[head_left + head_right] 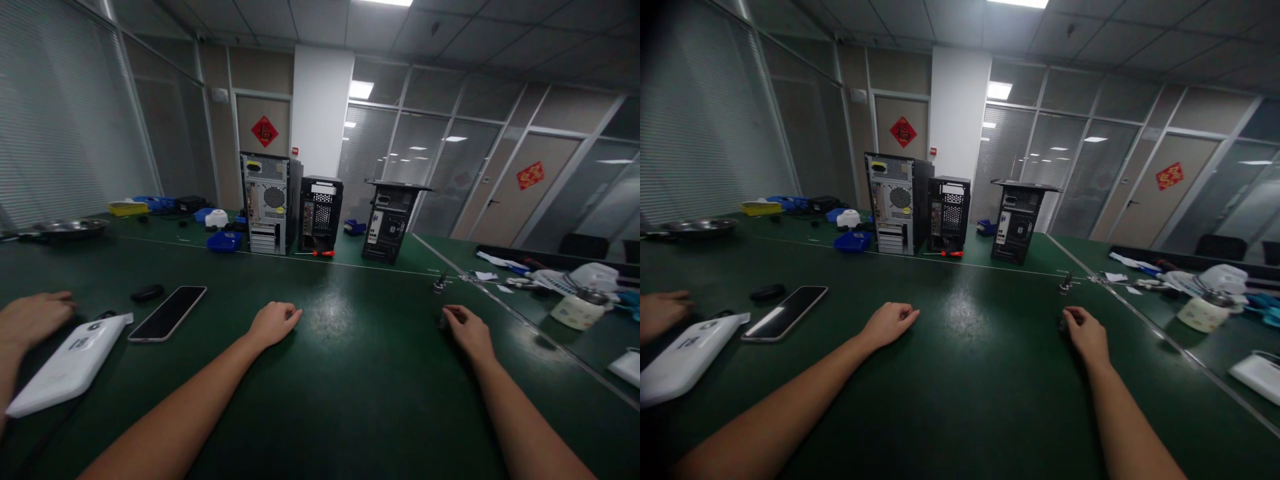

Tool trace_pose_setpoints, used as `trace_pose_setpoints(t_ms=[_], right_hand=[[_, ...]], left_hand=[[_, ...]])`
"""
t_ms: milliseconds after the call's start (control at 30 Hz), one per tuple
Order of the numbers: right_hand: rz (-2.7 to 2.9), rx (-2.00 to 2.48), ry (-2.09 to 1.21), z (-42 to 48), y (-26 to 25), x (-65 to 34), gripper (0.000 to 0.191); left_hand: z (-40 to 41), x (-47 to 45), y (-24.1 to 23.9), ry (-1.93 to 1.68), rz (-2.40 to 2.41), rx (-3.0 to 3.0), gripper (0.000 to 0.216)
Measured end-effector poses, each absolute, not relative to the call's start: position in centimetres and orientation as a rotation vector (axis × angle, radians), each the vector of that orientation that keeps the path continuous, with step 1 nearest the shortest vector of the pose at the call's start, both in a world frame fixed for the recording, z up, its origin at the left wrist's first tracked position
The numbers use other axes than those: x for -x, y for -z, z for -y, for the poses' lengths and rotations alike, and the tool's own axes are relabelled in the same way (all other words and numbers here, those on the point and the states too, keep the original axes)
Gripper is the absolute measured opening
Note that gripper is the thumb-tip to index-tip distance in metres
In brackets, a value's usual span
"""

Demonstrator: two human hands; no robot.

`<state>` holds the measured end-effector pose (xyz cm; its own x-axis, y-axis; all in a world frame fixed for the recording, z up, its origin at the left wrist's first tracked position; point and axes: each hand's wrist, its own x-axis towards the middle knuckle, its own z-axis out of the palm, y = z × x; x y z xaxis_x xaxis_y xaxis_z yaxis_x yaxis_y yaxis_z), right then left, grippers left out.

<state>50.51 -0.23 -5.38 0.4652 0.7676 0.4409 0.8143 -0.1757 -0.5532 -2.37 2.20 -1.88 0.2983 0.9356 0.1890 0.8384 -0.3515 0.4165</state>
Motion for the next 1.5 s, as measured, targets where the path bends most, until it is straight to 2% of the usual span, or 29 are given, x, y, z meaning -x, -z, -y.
trace_pose_setpoints(t_ms=[233,400,533,700,933,1233,1500], right_hand=[[1.538,2.104,0.014,0.2,5.2,-49.6,0.065],[1.735,1.935,0.077,0.1,4.1,-44.4,0.054],[1.956,1.581,-0.099,1.4,2.9,-34.8,0.051],[2.297,1.158,-0.306,4.1,3.2,-25.9,0.071],[2.404,1.067,-0.205,5.0,3.8,-24.8,0.084],[2.268,1.295,-0.031,3.9,3.1,-27.7,0.06],[2.455,1.205,0.062,5.7,2.2,-24.2,0.02]], left_hand=[[-1.8,2.4,1.6,-0.578,-1.624,-2.336,0.043],[-1.4,2.1,1.1,-0.539,-1.601,-2.398,0.043],[-0.2,0.6,1.0,-0.454,-1.516,-2.528,0.044],[1.8,-1.9,1.5,-0.395,-1.319,-2.672,0.045],[2.4,-3.4,1.6,-0.3,-1.125,-2.791,0.04],[1.6,-2.4,1.1,-0.394,-1.284,-2.664,0.027],[2.4,-3.2,1.4,-0.482,-1.225,-2.675,0.029]])
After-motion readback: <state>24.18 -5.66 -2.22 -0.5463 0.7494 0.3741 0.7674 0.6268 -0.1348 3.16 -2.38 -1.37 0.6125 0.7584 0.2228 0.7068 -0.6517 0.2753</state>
